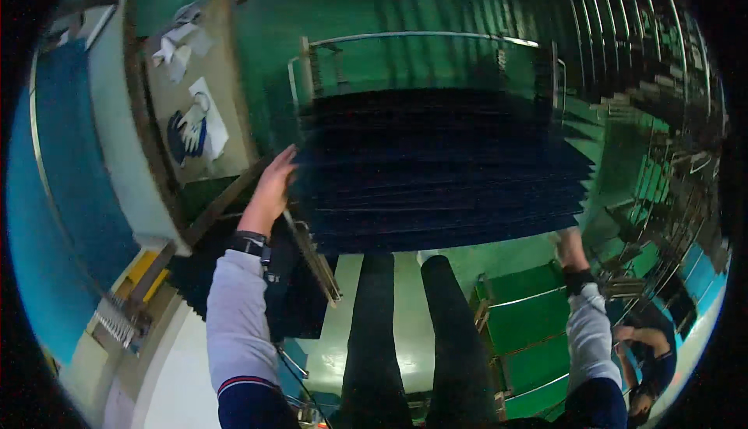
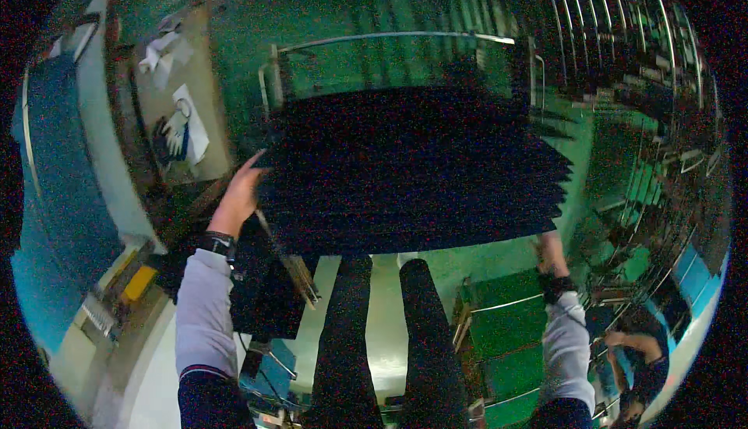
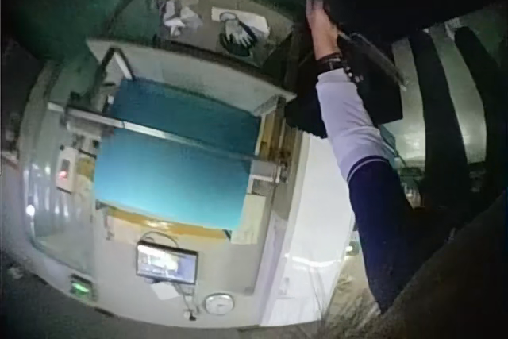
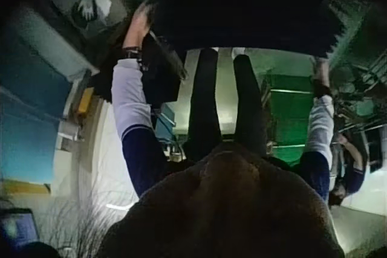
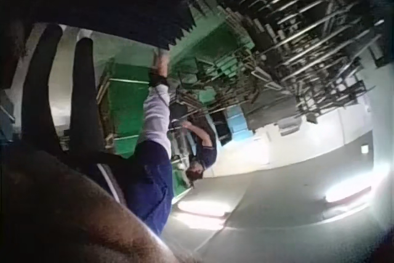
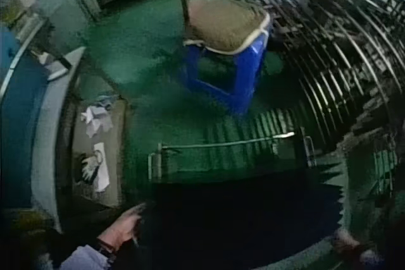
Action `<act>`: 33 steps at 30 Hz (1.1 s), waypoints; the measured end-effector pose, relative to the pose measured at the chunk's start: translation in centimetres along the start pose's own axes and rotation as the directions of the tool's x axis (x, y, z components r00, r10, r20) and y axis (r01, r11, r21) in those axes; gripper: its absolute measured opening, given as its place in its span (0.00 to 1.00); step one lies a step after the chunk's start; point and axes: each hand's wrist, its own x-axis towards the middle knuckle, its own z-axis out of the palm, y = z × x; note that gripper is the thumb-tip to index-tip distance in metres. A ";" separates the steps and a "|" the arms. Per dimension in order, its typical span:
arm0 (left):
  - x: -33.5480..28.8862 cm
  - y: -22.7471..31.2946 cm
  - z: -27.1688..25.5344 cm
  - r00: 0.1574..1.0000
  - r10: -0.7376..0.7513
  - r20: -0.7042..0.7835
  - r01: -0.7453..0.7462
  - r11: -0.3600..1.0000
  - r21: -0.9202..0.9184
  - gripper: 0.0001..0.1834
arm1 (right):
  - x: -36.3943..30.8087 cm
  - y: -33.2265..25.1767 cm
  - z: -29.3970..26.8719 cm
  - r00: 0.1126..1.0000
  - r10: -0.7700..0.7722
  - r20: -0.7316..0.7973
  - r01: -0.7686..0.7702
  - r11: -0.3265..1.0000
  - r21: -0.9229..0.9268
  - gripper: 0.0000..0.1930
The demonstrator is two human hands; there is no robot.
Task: The recorder moves circuit board panels from storage racks to a processing machine and reorganizes them into different racks.
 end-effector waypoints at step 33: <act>-57.6 -33.9 11.5 0.745 -0.321 -0.585 -0.336 0.577 -0.744 0.08 | -11.0 -22.9 22.5 0.384 0.101 0.918 0.896 0.201 -0.397 0.12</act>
